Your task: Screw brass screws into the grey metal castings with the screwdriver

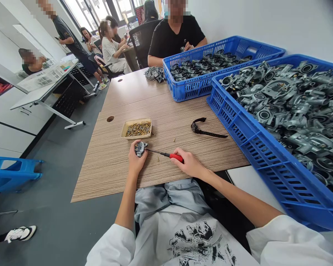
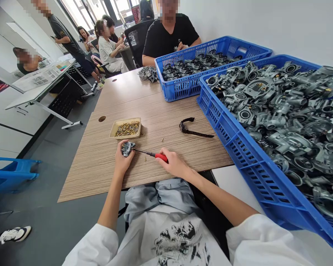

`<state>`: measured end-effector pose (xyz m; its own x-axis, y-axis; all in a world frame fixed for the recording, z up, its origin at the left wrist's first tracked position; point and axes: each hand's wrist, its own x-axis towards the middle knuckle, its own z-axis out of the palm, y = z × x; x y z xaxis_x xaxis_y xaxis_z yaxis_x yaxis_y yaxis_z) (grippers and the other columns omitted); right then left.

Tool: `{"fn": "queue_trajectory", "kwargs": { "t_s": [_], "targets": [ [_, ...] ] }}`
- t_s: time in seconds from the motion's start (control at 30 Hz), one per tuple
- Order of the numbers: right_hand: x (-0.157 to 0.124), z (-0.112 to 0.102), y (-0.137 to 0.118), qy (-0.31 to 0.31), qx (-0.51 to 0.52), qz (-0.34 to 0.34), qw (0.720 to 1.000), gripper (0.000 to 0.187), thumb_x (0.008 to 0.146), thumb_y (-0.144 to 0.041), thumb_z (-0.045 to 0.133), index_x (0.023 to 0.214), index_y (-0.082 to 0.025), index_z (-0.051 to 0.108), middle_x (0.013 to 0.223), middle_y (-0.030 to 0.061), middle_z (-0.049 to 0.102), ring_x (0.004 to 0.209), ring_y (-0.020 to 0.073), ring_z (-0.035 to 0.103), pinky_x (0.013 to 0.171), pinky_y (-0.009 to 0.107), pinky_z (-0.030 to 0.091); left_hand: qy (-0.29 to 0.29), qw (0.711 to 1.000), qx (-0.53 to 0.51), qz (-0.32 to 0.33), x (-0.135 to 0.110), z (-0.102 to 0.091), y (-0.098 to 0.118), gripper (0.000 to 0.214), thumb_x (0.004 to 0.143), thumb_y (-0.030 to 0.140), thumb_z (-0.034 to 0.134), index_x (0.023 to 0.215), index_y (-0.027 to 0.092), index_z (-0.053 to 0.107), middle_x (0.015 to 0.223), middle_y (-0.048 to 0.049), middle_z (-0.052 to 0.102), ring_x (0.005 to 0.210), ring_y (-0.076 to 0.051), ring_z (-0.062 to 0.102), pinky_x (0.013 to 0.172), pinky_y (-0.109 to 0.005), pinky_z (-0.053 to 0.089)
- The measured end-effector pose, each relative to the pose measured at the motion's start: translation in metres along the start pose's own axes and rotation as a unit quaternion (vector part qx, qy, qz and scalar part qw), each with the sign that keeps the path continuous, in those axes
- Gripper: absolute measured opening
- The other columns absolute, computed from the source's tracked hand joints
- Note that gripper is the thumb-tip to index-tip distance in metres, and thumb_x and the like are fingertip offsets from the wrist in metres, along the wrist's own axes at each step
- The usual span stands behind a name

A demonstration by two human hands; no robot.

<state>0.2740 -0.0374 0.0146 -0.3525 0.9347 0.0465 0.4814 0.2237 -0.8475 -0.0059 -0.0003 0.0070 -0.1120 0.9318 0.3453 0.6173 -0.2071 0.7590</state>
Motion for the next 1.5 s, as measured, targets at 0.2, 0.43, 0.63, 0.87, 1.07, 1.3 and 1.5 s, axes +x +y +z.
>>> {"fn": "queue_trajectory", "kwargs": {
  "t_s": [0.2,0.43,0.63,0.87,1.07,1.3,1.5],
  "targets": [
    [0.0001,0.0012,0.0028,0.003,-0.002,-0.006,1.000,0.021,0.102,-0.045,0.055,0.103,-0.024,0.057,0.083,-0.0005,0.066,0.069,0.0172,0.058,0.066,0.027,0.037,-0.002,1.000,0.000,0.003,-0.0002,0.0004,-0.0026,0.048,0.083,0.026,0.069,0.130,0.024,0.058,0.117,-0.0053,0.066,0.102,-0.021,0.063,0.096,-0.034,0.050],
    [0.0003,0.0007,0.0025,0.003,-0.001,-0.008,1.000,0.021,0.102,-0.045,0.055,0.102,-0.024,0.058,0.083,-0.0006,0.066,0.070,0.0174,0.058,0.067,0.027,0.038,0.000,1.000,0.005,0.011,0.0001,0.0005,-0.0035,0.048,0.084,0.027,0.068,0.130,0.024,0.057,0.118,-0.0060,0.066,0.102,-0.021,0.064,0.096,-0.034,0.051],
    [0.0003,0.0012,0.0024,0.004,-0.003,-0.006,1.000,0.021,0.102,-0.045,0.055,0.103,-0.024,0.057,0.083,-0.0006,0.066,0.069,0.0174,0.058,0.066,0.027,0.038,-0.001,1.000,0.003,0.005,-0.0001,0.0013,-0.0035,0.048,0.083,0.026,0.068,0.130,0.024,0.057,0.119,-0.0055,0.067,0.104,-0.021,0.064,0.098,-0.034,0.050],
    [0.0007,0.0009,0.0016,0.004,0.000,-0.007,1.000,0.021,0.101,-0.045,0.055,0.103,-0.024,0.058,0.083,-0.0002,0.066,0.070,0.0178,0.058,0.068,0.027,0.038,-0.002,1.000,-0.001,0.002,-0.0001,0.0013,-0.0046,0.048,0.084,0.027,0.069,0.131,0.025,0.057,0.121,-0.0062,0.067,0.107,-0.023,0.064,0.101,-0.037,0.049],
    [0.0007,0.0010,0.0020,0.005,-0.004,-0.004,1.000,0.021,0.101,-0.045,0.056,0.103,-0.024,0.058,0.083,-0.0005,0.067,0.069,0.0173,0.058,0.067,0.027,0.038,-0.004,1.000,-0.004,-0.003,-0.0005,0.0012,-0.0046,0.049,0.084,0.028,0.069,0.131,0.024,0.057,0.121,-0.0062,0.066,0.107,-0.023,0.064,0.101,-0.037,0.049],
    [0.0007,0.0015,0.0033,0.007,-0.004,-0.015,1.000,0.020,0.102,-0.045,0.055,0.103,-0.024,0.057,0.083,-0.0007,0.066,0.070,0.0177,0.059,0.068,0.027,0.038,-0.003,1.000,0.004,0.001,-0.0006,0.0007,-0.0037,0.048,0.085,0.028,0.069,0.131,0.025,0.056,0.121,-0.0064,0.066,0.109,-0.023,0.064,0.101,-0.036,0.050],
    [0.0009,0.0025,0.0041,0.009,-0.001,-0.015,1.000,0.021,0.102,-0.045,0.055,0.103,-0.024,0.058,0.085,0.0002,0.068,0.071,0.0182,0.060,0.068,0.027,0.038,-0.003,1.000,0.001,0.000,-0.0005,0.0011,-0.0030,0.048,0.084,0.029,0.068,0.131,0.025,0.057,0.121,-0.0063,0.066,0.108,-0.023,0.065,0.101,-0.036,0.050]
  ]
}}
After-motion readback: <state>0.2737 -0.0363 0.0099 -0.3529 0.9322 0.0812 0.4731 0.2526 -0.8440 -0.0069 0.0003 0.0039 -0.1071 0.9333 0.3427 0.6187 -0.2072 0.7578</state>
